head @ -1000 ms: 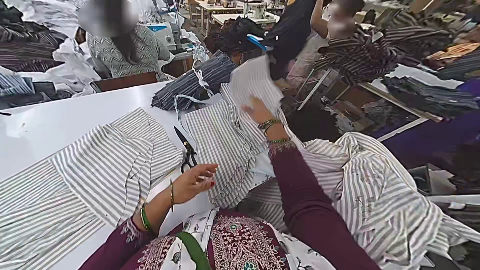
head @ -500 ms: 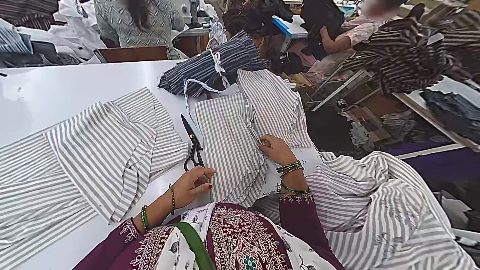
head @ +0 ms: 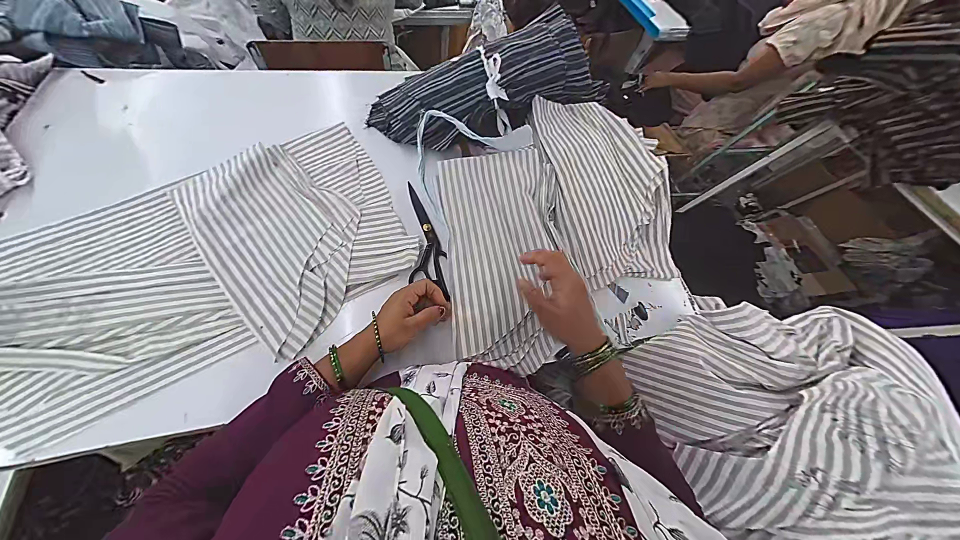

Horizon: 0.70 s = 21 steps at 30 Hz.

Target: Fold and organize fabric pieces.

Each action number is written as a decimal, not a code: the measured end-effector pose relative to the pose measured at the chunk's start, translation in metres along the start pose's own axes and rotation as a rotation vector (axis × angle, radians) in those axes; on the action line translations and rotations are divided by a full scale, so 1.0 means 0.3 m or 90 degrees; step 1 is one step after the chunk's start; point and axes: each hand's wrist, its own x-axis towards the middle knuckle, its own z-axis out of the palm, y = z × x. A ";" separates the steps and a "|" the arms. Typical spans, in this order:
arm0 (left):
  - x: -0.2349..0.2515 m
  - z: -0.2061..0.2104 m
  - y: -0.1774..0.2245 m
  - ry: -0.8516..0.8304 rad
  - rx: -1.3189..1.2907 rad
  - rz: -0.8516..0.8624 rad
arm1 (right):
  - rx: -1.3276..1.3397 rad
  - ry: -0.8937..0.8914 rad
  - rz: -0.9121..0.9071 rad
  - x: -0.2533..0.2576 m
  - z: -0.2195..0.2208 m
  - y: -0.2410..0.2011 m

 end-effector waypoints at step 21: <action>-0.807 -0.728 0.149 0.646 0.244 -0.081 | -0.092 -0.024 -0.206 0.022 0.424 -0.304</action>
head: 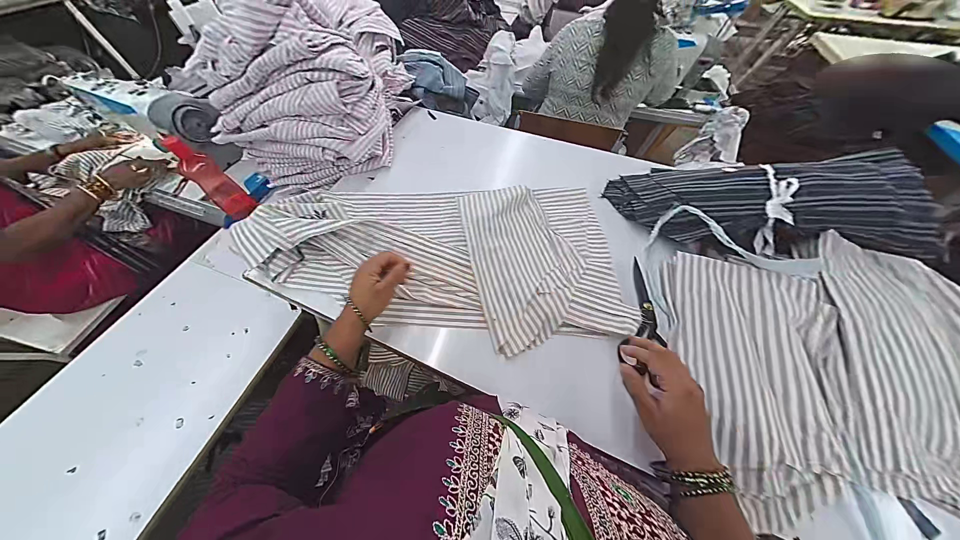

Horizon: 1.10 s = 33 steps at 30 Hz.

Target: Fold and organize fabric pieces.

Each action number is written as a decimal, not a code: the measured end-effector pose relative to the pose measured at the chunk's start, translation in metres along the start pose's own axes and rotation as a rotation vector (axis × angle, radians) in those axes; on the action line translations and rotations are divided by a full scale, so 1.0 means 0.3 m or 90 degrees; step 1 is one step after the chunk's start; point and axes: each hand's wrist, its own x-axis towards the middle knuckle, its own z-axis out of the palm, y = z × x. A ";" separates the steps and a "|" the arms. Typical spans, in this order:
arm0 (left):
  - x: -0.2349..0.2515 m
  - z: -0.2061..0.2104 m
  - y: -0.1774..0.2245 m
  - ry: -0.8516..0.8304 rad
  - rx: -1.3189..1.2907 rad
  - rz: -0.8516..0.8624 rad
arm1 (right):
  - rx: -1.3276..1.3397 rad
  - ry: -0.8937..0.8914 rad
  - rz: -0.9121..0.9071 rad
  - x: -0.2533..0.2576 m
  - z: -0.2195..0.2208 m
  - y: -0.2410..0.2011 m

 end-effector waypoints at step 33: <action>0.200 -0.759 -0.357 0.324 -0.390 -0.010 | -0.111 -0.391 -0.026 0.269 0.709 -0.556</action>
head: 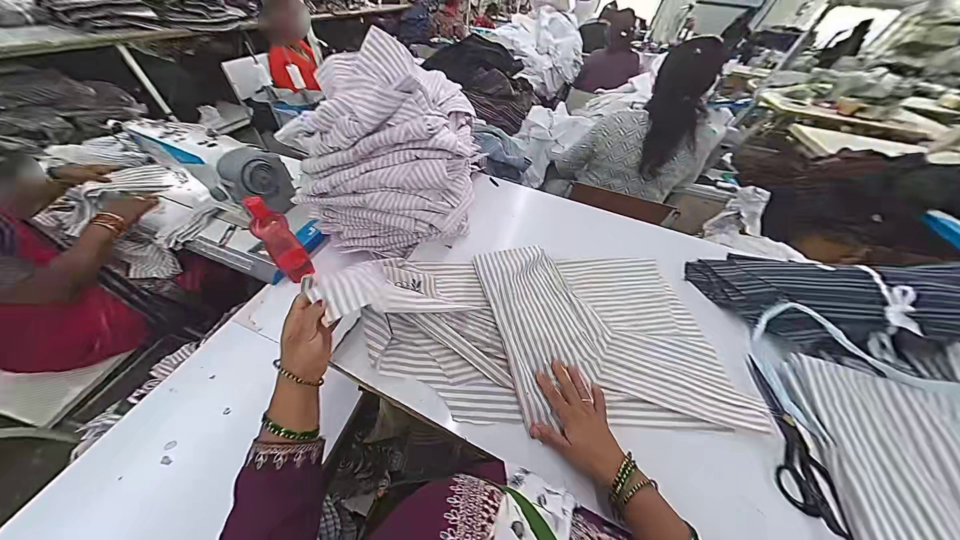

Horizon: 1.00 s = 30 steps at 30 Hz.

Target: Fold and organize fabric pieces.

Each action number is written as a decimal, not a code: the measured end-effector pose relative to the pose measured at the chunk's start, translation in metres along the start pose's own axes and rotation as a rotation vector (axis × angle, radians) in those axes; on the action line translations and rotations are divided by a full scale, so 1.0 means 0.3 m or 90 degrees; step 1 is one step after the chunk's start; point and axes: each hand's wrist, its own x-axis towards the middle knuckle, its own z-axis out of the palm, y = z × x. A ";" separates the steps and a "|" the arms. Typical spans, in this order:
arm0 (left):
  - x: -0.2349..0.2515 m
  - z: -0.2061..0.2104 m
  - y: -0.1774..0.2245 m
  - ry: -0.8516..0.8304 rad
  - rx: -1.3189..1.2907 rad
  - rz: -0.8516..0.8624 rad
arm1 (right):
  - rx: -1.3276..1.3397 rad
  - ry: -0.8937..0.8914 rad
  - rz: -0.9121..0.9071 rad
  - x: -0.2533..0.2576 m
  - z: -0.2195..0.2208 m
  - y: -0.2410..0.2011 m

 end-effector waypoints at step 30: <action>0.041 0.754 -0.246 -0.698 0.414 0.182 | 0.134 0.300 0.080 -0.146 -0.052 0.297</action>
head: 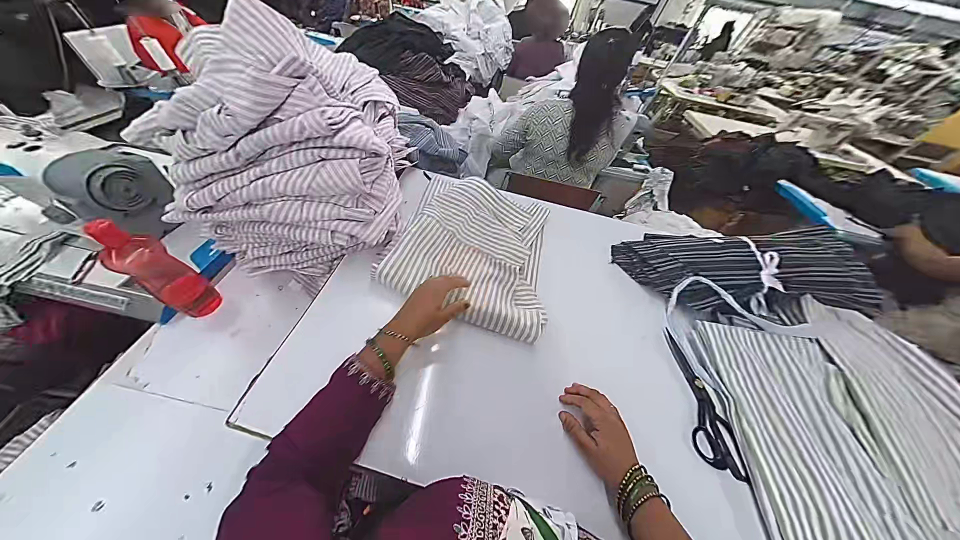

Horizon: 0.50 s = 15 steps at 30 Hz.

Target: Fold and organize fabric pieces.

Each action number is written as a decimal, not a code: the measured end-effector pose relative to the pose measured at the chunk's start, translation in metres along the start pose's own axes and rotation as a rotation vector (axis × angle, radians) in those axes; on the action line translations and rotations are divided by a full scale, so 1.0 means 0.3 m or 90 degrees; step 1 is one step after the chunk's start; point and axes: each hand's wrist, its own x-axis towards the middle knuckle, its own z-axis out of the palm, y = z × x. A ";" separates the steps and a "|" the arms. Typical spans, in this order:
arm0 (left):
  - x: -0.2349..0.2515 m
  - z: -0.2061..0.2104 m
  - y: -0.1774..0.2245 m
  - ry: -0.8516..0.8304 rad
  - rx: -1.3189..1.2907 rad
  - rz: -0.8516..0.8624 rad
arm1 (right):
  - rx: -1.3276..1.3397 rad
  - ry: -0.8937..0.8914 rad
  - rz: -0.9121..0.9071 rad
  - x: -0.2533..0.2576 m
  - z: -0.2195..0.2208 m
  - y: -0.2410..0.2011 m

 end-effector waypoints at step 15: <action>-0.437 0.147 0.099 -0.248 0.196 -0.228 | 0.017 0.006 -0.041 0.042 -0.003 0.031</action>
